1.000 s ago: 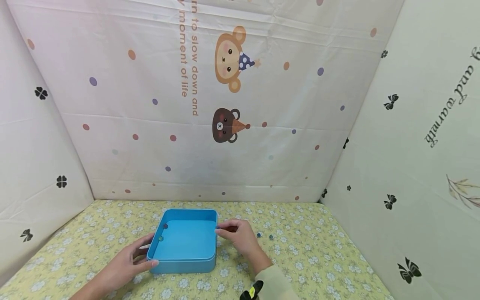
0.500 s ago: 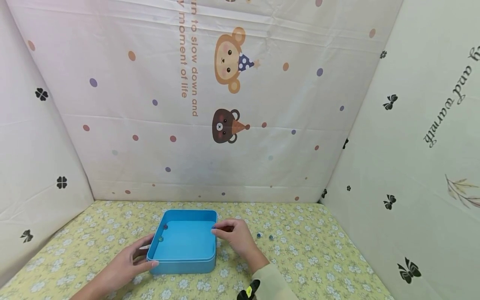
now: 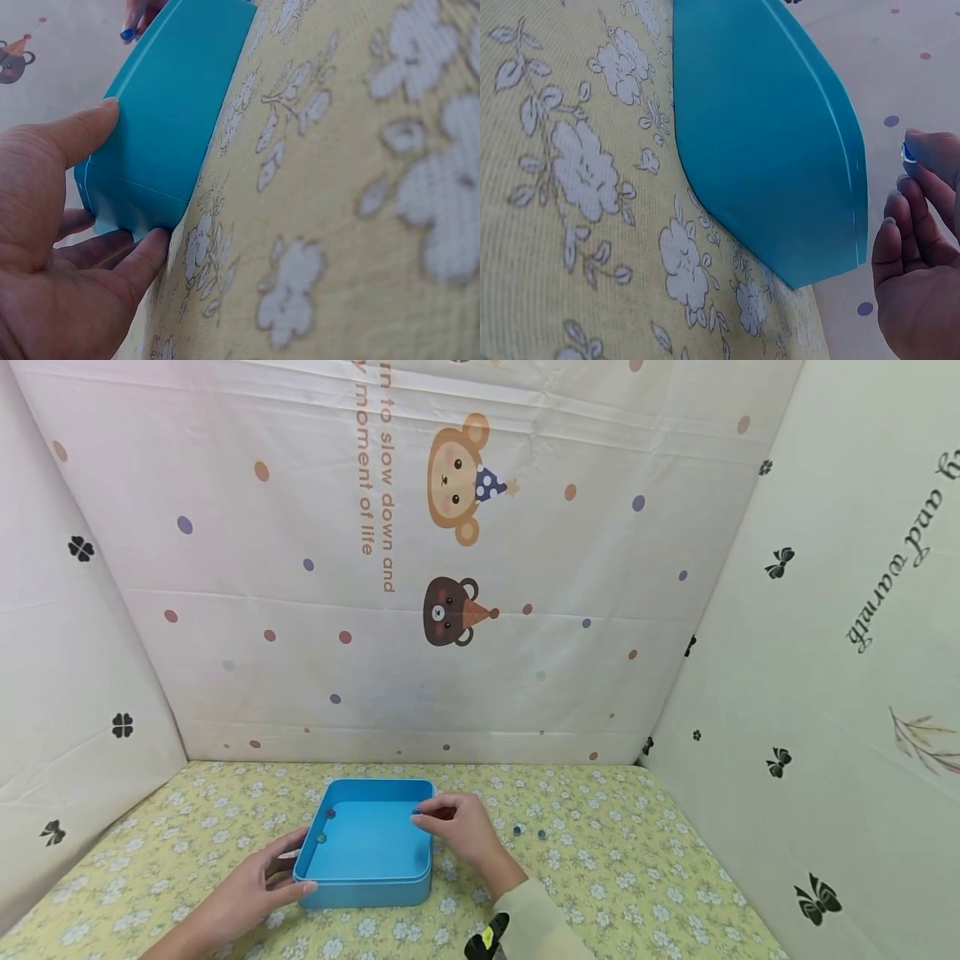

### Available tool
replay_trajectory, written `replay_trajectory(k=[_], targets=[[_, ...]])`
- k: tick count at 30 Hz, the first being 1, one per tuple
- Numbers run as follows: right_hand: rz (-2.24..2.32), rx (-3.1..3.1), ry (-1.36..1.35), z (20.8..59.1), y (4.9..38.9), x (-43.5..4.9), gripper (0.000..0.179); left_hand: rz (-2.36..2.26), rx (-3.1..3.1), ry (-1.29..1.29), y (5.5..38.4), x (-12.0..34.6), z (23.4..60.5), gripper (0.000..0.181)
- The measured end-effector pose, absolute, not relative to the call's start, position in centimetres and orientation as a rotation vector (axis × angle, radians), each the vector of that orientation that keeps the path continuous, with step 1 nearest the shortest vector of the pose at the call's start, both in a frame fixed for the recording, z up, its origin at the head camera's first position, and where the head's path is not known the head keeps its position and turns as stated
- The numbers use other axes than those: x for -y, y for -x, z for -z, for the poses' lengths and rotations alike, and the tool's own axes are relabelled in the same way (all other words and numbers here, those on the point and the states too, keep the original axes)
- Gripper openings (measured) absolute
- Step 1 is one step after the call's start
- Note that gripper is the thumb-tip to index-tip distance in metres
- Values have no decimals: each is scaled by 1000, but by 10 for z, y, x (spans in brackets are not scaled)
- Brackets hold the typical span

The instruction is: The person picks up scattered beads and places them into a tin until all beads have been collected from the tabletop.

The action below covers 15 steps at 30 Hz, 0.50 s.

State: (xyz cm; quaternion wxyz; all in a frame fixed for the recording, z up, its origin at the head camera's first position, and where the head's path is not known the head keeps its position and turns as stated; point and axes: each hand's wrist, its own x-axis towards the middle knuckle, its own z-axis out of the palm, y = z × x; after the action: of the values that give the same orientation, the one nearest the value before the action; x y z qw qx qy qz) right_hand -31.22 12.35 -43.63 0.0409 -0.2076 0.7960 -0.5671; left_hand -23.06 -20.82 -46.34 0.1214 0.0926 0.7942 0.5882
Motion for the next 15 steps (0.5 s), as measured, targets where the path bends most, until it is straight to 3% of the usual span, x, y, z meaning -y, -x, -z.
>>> replay_trajectory(k=[15], targets=[[1642, -2503, 689, 433, 316, -113, 30, -1708, -2352, -223, 231, 207, 464, 89]])
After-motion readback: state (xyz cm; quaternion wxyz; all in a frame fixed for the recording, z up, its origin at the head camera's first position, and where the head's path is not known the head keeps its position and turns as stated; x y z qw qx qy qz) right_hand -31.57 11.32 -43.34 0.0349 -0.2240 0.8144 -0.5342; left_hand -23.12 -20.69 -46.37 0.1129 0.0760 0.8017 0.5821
